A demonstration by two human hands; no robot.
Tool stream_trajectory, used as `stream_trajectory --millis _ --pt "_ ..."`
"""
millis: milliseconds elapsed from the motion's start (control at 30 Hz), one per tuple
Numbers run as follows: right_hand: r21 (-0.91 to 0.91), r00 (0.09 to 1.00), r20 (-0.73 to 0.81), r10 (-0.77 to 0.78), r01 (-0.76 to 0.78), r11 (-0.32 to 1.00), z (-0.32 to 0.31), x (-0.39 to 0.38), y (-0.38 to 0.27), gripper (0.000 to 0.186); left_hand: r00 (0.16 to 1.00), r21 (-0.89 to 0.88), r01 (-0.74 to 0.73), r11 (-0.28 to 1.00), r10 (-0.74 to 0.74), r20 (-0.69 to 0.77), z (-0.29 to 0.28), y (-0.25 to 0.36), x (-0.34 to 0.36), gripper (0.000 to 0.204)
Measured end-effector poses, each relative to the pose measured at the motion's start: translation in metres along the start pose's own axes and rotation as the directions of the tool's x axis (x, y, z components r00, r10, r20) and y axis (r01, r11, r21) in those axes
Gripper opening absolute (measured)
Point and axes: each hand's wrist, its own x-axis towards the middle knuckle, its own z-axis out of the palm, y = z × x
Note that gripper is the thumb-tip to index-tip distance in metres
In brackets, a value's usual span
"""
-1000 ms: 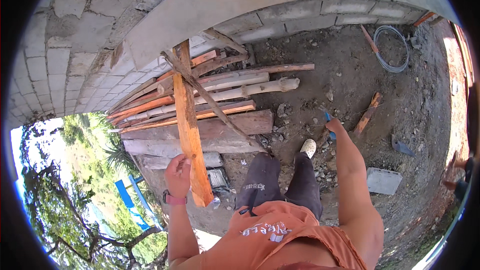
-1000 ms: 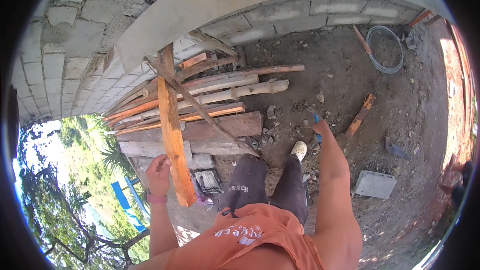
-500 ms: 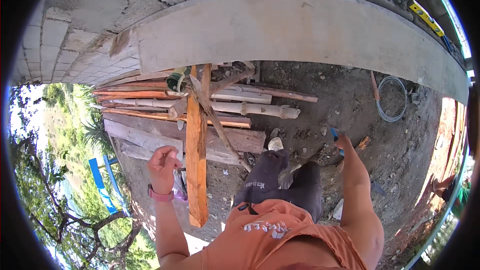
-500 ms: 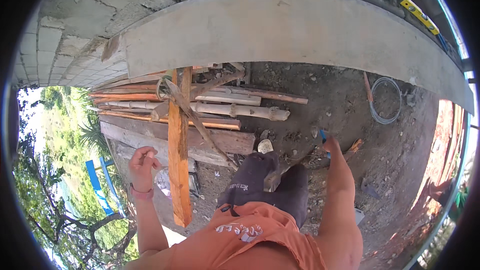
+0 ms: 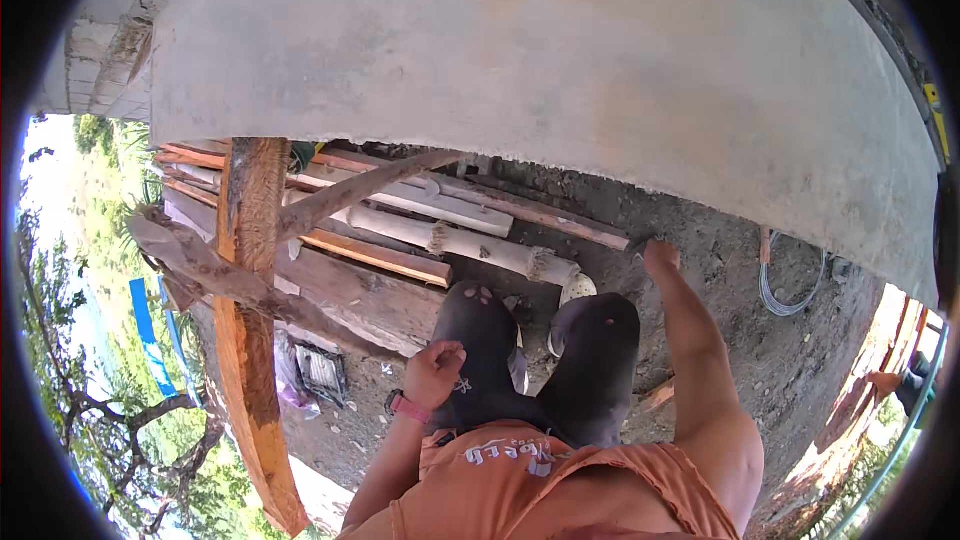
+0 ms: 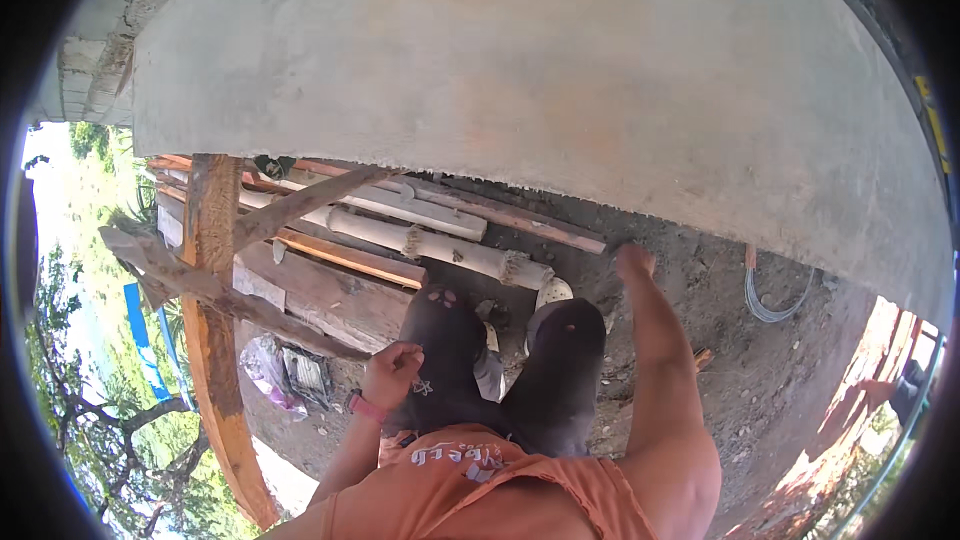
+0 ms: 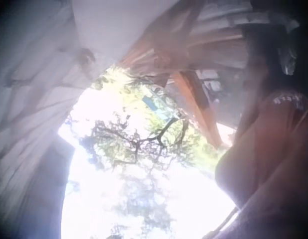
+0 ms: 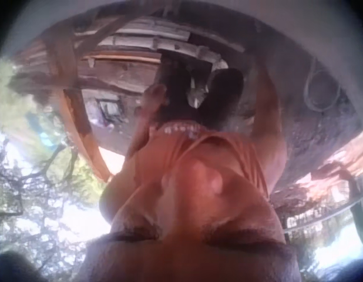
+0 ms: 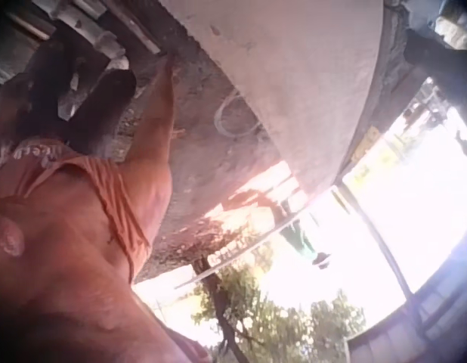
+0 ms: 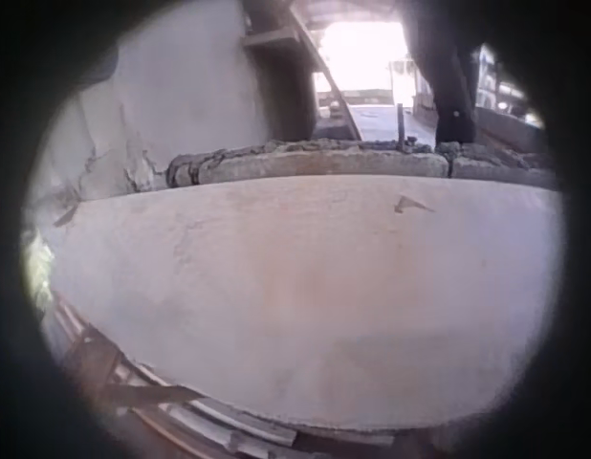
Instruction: Installing wooden supports and leveling a structure at a construction site.
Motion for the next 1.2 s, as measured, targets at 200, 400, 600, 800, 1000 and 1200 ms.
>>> stream_trajectory --millis 200,400,600,800,1000,1200 --pt "0.17 0.874 -0.09 -0.477 0.485 0.858 -0.014 0.125 -0.126 0.029 0.988 -0.125 -0.127 0.984 0.114 -0.108 0.014 -0.011 0.056 0.02" --pt "-0.004 0.784 0.049 -0.619 0.619 0.785 0.06 0.191 -0.149 0.046 0.981 -0.165 -0.166 0.972 0.145 -0.131 -0.004 -0.017 0.053 0.018" --pt "-0.243 0.733 0.081 -0.675 0.671 0.7 0.094 0.255 -0.11 0.027 0.952 -0.166 -0.295 0.941 0.274 -0.134 -0.023 0.012 0.035 0.02" --pt "-0.415 0.603 -0.047 -0.797 0.714 0.565 0.048 0.226 -0.103 0.022 0.877 0.154 -0.476 0.866 0.481 0.006 -0.097 0.073 -0.058 0.023" --pt "0.775 0.881 -0.074 -0.468 0.346 0.529 -0.098 0.054 -0.128 0.021 0.837 0.237 -0.514 0.824 0.543 -0.074 -0.176 0.153 -0.192 0.015" --pt "0.905 0.82 -0.316 -0.478 0.412 0.108 -0.152 -0.036 -0.085 0.02 0.446 0.967 -0.017 0.254 0.867 -0.22 -0.293 0.234 -0.068 0.02"
